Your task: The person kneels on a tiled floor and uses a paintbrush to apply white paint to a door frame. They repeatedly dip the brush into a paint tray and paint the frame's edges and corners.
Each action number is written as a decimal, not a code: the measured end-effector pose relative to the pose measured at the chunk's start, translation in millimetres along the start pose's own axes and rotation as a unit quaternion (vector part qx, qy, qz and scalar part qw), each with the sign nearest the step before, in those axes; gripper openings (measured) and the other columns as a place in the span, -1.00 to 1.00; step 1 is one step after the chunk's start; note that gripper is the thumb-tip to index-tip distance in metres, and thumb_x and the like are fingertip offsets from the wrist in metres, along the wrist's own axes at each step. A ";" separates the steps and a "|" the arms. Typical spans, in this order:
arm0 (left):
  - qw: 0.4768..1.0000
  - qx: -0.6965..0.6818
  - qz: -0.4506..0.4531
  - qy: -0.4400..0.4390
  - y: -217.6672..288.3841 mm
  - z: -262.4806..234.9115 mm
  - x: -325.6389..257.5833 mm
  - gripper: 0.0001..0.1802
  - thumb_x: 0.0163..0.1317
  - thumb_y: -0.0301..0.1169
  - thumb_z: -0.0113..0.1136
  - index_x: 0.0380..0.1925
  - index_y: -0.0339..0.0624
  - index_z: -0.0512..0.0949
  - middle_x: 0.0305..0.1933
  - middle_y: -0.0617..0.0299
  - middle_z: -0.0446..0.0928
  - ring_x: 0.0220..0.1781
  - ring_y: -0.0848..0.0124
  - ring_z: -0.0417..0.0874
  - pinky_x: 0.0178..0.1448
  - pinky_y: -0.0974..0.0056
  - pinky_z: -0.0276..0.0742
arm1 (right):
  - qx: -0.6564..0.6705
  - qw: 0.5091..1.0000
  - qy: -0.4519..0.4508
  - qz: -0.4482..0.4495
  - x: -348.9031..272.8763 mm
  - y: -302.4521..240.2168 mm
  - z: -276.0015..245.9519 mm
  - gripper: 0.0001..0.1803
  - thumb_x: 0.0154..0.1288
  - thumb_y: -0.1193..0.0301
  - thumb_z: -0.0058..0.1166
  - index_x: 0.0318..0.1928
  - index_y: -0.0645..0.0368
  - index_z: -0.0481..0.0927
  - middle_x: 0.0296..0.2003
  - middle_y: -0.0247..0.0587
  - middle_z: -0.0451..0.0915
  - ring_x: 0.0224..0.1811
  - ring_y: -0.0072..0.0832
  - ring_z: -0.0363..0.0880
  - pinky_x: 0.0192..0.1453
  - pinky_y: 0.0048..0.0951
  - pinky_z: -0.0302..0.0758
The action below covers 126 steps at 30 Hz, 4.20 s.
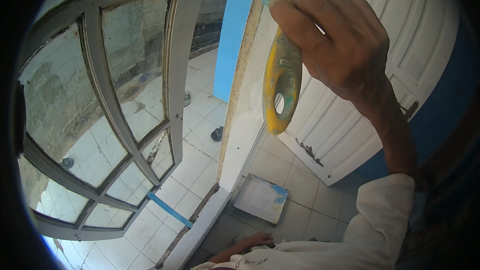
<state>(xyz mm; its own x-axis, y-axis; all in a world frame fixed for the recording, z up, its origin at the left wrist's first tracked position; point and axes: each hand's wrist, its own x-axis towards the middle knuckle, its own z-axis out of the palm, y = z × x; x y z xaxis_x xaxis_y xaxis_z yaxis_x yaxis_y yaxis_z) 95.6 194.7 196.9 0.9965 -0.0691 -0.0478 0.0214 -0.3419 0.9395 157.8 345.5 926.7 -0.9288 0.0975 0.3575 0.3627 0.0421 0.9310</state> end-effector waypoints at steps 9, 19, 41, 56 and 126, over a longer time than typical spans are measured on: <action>0.989 0.068 0.036 0.124 -8.5 18.8 -11.8 -0.53 0.51 0.06 -0.02 -0.13 -0.10 0.62 -0.14 -0.01 0.61 -0.01 -0.04 0.64 0.06 -0.08 0.50 | -0.008 0.999 -0.030 0.016 -7.2 -16.8 10.3 -0.45 -0.04 0.40 0.54 0.04 0.00 0.66 -0.17 -0.44 0.68 -0.27 -0.51 0.65 -0.26 -0.40 0.54; 0.985 0.045 -0.020 0.163 8.5 16.8 -29.4 -0.52 0.47 0.06 0.00 -0.16 -0.10 0.67 -0.14 -0.02 0.65 -0.06 -0.05 0.67 0.03 -0.11 0.54 | 0.011 0.999 -0.032 0.021 -10.9 -14.4 9.4 -0.40 -0.08 0.46 0.55 0.06 -0.01 0.65 -0.17 -0.44 0.68 -0.29 -0.51 0.65 -0.30 -0.40 0.52; 0.975 0.110 -0.082 0.175 -4.8 26.0 -27.4 -0.51 0.41 0.06 0.00 -0.21 -0.09 0.71 -0.34 0.01 0.70 -0.17 0.04 0.73 0.26 -0.15 0.38 | 0.029 0.999 -0.042 0.015 -6.9 -18.5 13.3 -0.45 -0.02 0.38 0.54 0.05 0.00 0.68 -0.15 -0.41 0.71 -0.27 -0.49 0.68 -0.25 -0.41 0.59; 0.969 0.109 -0.103 0.194 -20.9 37.1 -12.1 -0.46 0.40 0.11 -0.05 -0.23 -0.08 0.70 -0.26 0.02 0.71 -0.12 0.01 0.72 0.28 -0.29 0.30 | 0.034 0.994 -0.101 0.026 -3.2 -22.3 7.0 -0.61 0.26 0.43 0.34 0.12 0.12 0.70 -0.12 -0.22 0.75 -0.13 -0.34 0.75 -0.11 -0.34 0.65; 0.950 0.066 -0.186 0.240 -55.9 36.5 -68.2 -0.35 0.60 0.15 -0.30 0.02 -0.18 0.58 0.06 -0.17 0.60 0.12 -0.15 0.63 0.17 -0.13 0.55 | 0.061 0.991 -0.114 0.044 -10.9 -91.2 20.9 -0.49 0.06 0.49 0.44 0.09 0.10 0.68 -0.11 -0.29 0.69 -0.16 -0.40 0.63 -0.20 -0.33 0.50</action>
<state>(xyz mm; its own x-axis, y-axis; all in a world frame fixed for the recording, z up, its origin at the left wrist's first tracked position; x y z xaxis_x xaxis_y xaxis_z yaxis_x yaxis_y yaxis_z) 23.5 184.3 135.3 0.8445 0.5047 -0.1791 0.4014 -0.3752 0.8355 136.4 361.3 836.4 -0.8569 0.3276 0.3979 0.4609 0.1415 0.8761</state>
